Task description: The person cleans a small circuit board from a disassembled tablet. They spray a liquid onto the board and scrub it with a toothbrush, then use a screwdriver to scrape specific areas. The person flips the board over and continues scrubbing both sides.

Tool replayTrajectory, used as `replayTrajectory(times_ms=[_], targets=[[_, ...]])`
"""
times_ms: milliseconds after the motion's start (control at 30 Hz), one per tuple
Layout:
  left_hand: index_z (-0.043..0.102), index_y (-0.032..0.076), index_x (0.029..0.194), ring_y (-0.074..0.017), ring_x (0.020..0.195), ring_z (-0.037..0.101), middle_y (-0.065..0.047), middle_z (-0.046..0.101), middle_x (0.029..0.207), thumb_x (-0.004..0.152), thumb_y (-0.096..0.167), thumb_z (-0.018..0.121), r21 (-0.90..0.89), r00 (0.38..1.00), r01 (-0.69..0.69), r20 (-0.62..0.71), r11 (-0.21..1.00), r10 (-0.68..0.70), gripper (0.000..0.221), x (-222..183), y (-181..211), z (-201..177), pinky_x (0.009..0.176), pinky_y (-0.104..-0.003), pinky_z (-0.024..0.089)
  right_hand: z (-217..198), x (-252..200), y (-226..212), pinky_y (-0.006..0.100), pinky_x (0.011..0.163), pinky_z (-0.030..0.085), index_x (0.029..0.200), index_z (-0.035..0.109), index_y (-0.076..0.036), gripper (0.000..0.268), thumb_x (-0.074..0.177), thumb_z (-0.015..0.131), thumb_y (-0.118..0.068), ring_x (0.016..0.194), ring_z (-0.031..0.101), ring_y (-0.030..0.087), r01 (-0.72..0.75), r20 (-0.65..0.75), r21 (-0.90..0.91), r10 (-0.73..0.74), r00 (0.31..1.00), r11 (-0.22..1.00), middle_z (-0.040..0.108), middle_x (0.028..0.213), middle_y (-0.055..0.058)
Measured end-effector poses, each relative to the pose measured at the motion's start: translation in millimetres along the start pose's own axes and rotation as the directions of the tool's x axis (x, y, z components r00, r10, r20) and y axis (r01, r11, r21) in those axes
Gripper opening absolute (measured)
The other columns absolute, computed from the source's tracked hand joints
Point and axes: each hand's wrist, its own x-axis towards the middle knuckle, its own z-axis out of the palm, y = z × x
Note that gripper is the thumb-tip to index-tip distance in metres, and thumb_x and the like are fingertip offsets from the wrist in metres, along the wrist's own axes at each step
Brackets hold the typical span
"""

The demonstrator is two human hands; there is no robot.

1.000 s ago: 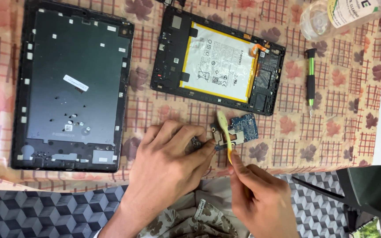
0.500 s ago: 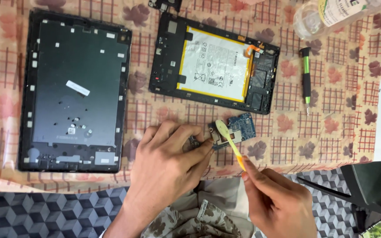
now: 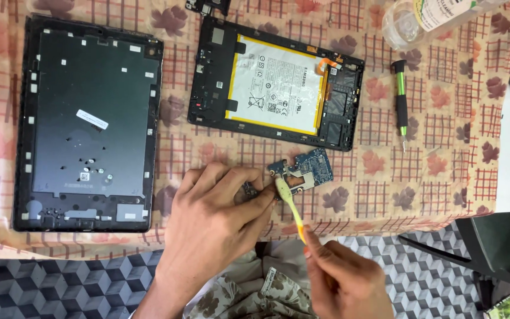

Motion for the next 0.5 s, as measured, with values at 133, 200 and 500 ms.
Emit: replayTrajectory(times_ms=[133,200,500], targets=[[0.082,0.014,0.098,-0.0189,0.094,0.06,0.005,0.068,0.104,0.082,0.019,0.081,-0.013,1.0,0.009,0.0,1.0,-0.009,0.016,-3,-1,2,0.079,-0.036,0.045,3,2,2,0.025,0.033,0.028,0.122,0.072,-0.004,0.032,0.091,0.064,0.0,0.038,0.046,0.004,0.041,-0.138,0.112,-0.025,0.99,0.993,0.063,0.056,0.001],[0.083,0.015,0.099,-0.0181,0.095,0.061,0.006,0.069,0.105,0.082,0.019,0.081,-0.012,1.0,0.008,-0.001,1.0,-0.008,0.017,-3,-2,3,0.079,-0.035,0.045,5,4,8,0.023,0.039,0.033,0.125,0.069,-0.003,0.031,0.096,0.06,0.0,0.047,0.05,0.001,0.265,-0.172,0.231,-0.228,0.958,0.936,0.066,0.068,0.0],[0.083,0.016,0.097,-0.0193,0.093,0.061,0.004,0.069,0.104,0.078,0.021,0.081,-0.014,1.0,0.011,0.02,1.0,-0.01,0.02,-2,-2,2,0.077,-0.036,0.045,2,8,4,0.023,0.028,0.038,0.12,0.076,-0.009,0.037,0.086,0.065,0.001,0.035,0.055,0.003,-0.02,0.008,0.083,0.02,1.0,0.996,0.076,0.067,0.0]])
